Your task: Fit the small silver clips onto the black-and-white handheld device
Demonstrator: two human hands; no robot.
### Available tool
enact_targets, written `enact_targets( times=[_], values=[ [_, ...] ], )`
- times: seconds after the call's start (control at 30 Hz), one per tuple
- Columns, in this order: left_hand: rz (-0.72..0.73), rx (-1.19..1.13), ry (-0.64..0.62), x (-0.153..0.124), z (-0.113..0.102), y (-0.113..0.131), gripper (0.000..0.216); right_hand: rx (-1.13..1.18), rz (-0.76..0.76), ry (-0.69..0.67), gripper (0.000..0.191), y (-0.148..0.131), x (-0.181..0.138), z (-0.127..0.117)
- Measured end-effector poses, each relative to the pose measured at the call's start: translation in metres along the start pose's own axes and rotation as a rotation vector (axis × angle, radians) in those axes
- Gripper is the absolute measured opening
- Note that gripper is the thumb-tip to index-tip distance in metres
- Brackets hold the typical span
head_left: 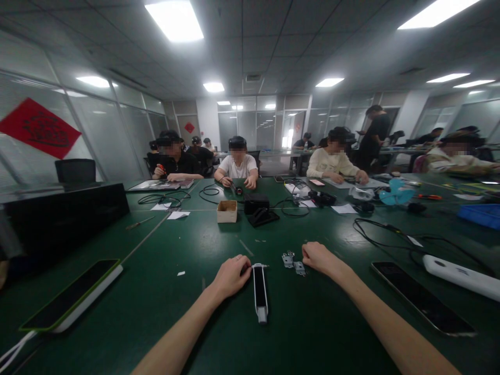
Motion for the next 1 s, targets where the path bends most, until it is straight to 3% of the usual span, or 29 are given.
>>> enact_targets(
  times=[0.3, 0.7, 0.87, 1.0],
  values=[
    [0.009, 0.011, -0.001, 0.000, 0.000, 0.000, 0.013, -0.119, 0.076, 0.039, 0.023, -0.007, 0.000, -0.002],
    [-0.019, -0.003, -0.025, 0.000, -0.003, 0.002, 0.015, -0.087, 0.086, 0.094, 0.018, -0.010, -0.005, -0.004],
    [-0.014, -0.001, -0.022, 0.000, -0.003, 0.003, 0.013, 0.114, -0.081, 0.259, 0.020, -0.036, -0.021, -0.010],
    [0.011, 0.006, 0.003, -0.001, -0.002, 0.002, 0.011, 0.353, -0.267, 0.244, 0.017, -0.068, -0.039, -0.001]
  ],
)
Point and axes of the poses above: each hand's wrist, its own x-axis towards the middle knuckle, its own z-axis out of the palm, y = z × x, the point moved 3 cm from there along x, towards the middle knuckle, and after that the axes turned 12 degrees about z, right-handed, at the moved point
